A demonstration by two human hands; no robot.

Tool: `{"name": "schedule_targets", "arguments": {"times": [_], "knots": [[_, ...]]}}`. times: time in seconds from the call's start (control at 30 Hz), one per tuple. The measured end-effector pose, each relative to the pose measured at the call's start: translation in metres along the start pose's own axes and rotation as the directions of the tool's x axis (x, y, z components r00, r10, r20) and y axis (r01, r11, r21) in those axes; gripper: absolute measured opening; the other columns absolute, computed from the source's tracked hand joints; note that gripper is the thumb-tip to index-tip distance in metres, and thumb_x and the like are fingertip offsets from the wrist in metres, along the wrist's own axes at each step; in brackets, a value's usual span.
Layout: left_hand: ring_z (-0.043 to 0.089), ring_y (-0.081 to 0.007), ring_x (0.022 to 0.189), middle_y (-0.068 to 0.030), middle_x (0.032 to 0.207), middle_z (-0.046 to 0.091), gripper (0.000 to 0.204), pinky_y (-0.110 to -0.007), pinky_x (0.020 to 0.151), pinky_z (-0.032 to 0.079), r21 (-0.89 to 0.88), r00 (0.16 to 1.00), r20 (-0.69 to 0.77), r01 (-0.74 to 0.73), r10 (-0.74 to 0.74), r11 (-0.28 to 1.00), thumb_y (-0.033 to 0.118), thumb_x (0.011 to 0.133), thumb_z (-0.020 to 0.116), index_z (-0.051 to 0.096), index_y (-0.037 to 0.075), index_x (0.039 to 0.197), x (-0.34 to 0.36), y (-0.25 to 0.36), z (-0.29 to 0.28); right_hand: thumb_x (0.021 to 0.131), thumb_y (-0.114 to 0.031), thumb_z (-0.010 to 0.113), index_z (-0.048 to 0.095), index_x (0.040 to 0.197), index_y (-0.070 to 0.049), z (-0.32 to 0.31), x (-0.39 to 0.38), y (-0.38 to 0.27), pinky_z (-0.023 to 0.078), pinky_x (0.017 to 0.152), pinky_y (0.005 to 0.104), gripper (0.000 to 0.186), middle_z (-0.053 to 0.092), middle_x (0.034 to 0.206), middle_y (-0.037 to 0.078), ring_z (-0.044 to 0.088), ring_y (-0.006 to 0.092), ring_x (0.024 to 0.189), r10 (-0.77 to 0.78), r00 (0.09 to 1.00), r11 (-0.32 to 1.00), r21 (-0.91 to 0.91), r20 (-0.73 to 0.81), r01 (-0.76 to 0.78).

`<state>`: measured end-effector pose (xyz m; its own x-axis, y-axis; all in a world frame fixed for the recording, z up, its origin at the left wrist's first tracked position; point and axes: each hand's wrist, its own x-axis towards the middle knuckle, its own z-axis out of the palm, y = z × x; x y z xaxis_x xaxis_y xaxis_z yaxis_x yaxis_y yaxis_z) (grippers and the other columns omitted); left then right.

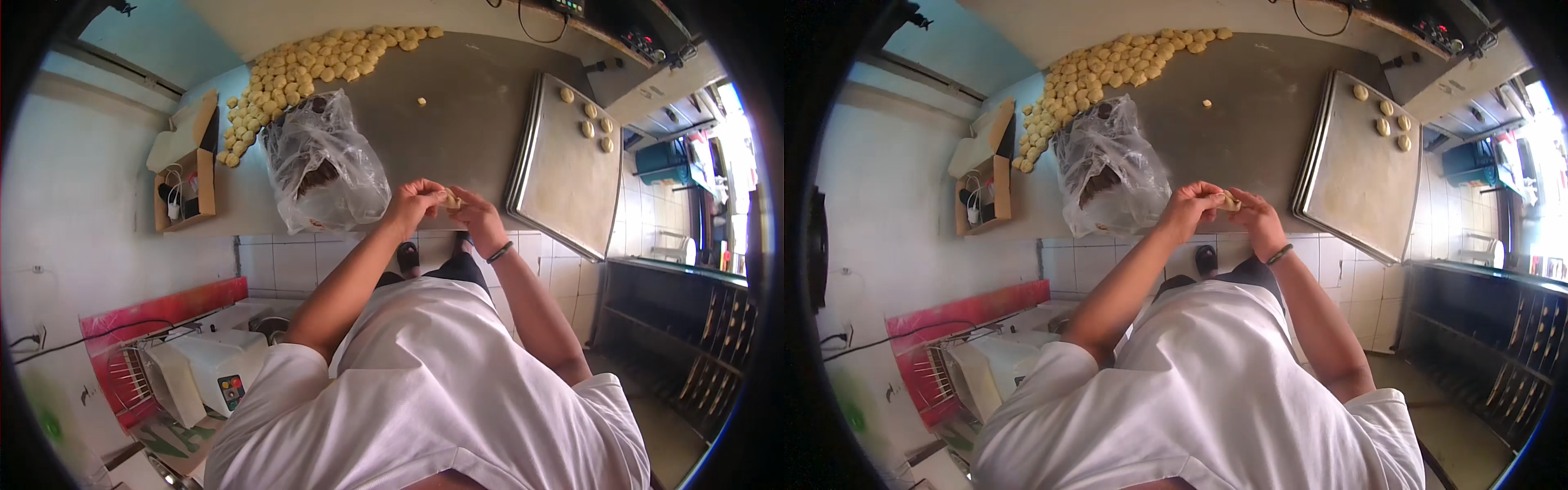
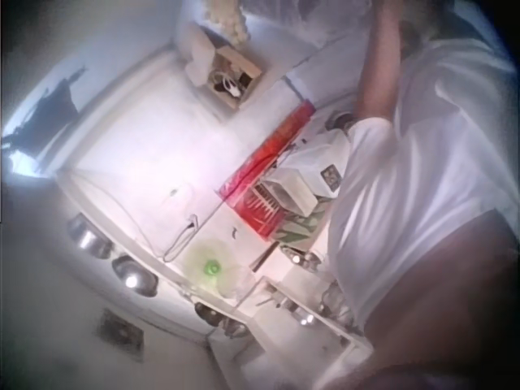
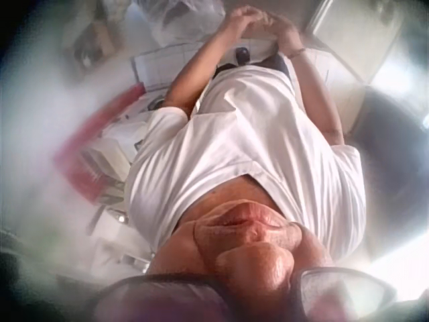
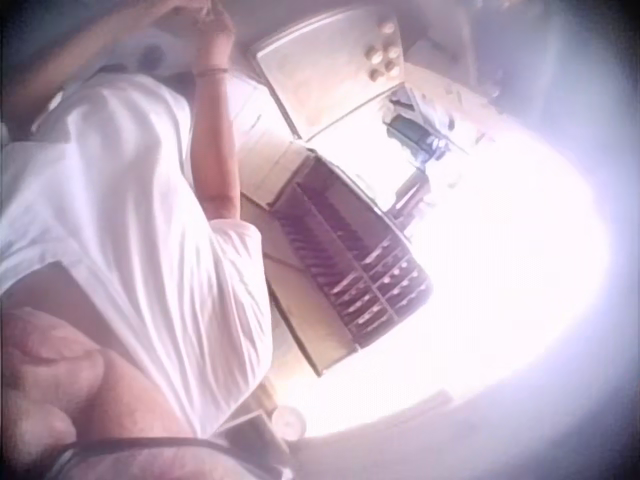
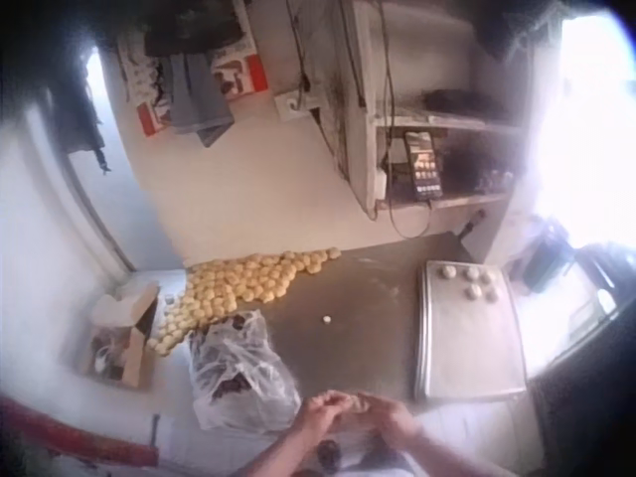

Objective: The person places portions of dough onto a baking tray, fills each portion with a dark paste by hand, and then arranges the filled buns on the tray.

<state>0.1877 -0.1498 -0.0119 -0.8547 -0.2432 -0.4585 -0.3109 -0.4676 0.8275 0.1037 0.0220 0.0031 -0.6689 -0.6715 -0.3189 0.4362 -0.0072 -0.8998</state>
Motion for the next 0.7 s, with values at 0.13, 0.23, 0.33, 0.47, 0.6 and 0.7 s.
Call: {"name": "schedule_targets", "arguments": {"times": [0.13, 0.23, 0.33, 0.47, 0.6, 0.7], "knots": [[0.066, -0.0165, 0.081, -0.006, 0.09, 0.071, 0.023, -0.029, 0.076, 0.055, 0.244, 0.998, -0.03, 0.059, -0.053, 0.968, 0.013, 0.091, 0.069, 0.072, 0.004, 0.112, 0.027, -0.035, 0.012, 0.09, -0.005, 0.062, 0.068, 0.123, -0.004, -0.02, 0.006, 0.052, 0.055, 0.087, 0.036, 0.033, 0.063, 0.114, 0.015, 0.067, 0.0294, 0.099, -0.396, 0.918, 0.585, -0.764, 0.024, 0.273], [0.069, -0.0252, 0.087, -0.013, 0.096, 0.073, 0.027, -0.033, 0.08, 0.056, 0.798, 0.914, 0.066, -0.289, 0.399, 0.53, 0.01, 0.089, 0.067, 0.072, 0.002, 0.115, 0.038, -0.039, 0.005, 0.088, -0.005, 0.066, 0.071, 0.117, -0.007, -0.013, 0.006, 0.054, 0.055, 0.087, 0.0383, 0.029, 0.063, 0.115, 0.016, 0.067, 0.0321, 0.098, -0.391, 0.917, 0.469, -0.84, 0.079, 0.272], [0.069, -0.0313, 0.094, -0.0174, 0.103, 0.071, 0.029, -0.037, 0.086, 0.056, 0.844, 0.863, 0.309, -0.443, 0.4, 0.303, 0.008, 0.087, 0.066, 0.071, 0.002, 0.115, 0.034, -0.024, 0.005, 0.086, -0.006, 0.068, 0.072, 0.114, -0.007, -0.021, 0.013, 0.044, 0.055, 0.085, 0.0384, 0.028, 0.064, 0.112, 0.016, 0.067, 0.0322, 0.097, -0.31, 0.937, 0.419, -0.86, 0.164, 0.29], [0.07, -0.0286, 0.096, -0.0128, 0.105, 0.067, 0.033, -0.036, 0.09, 0.056, 0.742, 0.865, 0.268, -0.466, 0.424, 0.482, 0.002, 0.083, 0.07, 0.071, 0.001, 0.117, 0.019, -0.011, -0.005, 0.088, -0.015, 0.068, 0.072, 0.102, -0.007, -0.029, 0.04, 0.032, 0.056, 0.084, 0.0427, 0.016, 0.065, 0.103, 0.015, 0.067, 0.0342, 0.099, -0.257, 0.96, 0.471, -0.853, 0.111, 0.225], [0.069, -0.0244, 0.087, -0.0109, 0.104, 0.065, 0.03, -0.034, 0.084, 0.057, 0.62, 0.934, 0.15, -0.343, 0.323, 0.706, 0.001, 0.076, 0.077, 0.073, -0.001, 0.106, 0.028, -0.034, -0.024, 0.087, -0.017, 0.069, 0.073, 0.101, -0.008, -0.023, 0.042, 0.017, 0.055, 0.084, 0.0424, 0.017, 0.066, 0.1, 0.014, 0.067, 0.0333, 0.097, -0.125, 0.956, 0.55, -0.784, 0.264, 0.289], [0.069, -0.0275, 0.083, -0.0137, 0.102, 0.064, 0.02, -0.036, 0.077, 0.058, 0.699, 0.924, 0.106, -0.331, 0.366, 0.634, 0.004, 0.077, 0.077, 0.073, -0.001, 0.096, 0.027, -0.036, -0.008, 0.087, -0.016, 0.068, 0.074, 0.103, -0.008, -0.029, 0.034, 0.037, 0.055, 0.084, 0.0409, 0.018, 0.066, 0.095, 0.014, 0.068, 0.0323, 0.095, -0.283, 0.931, 0.466, -0.816, 0.229, 0.342]]}}
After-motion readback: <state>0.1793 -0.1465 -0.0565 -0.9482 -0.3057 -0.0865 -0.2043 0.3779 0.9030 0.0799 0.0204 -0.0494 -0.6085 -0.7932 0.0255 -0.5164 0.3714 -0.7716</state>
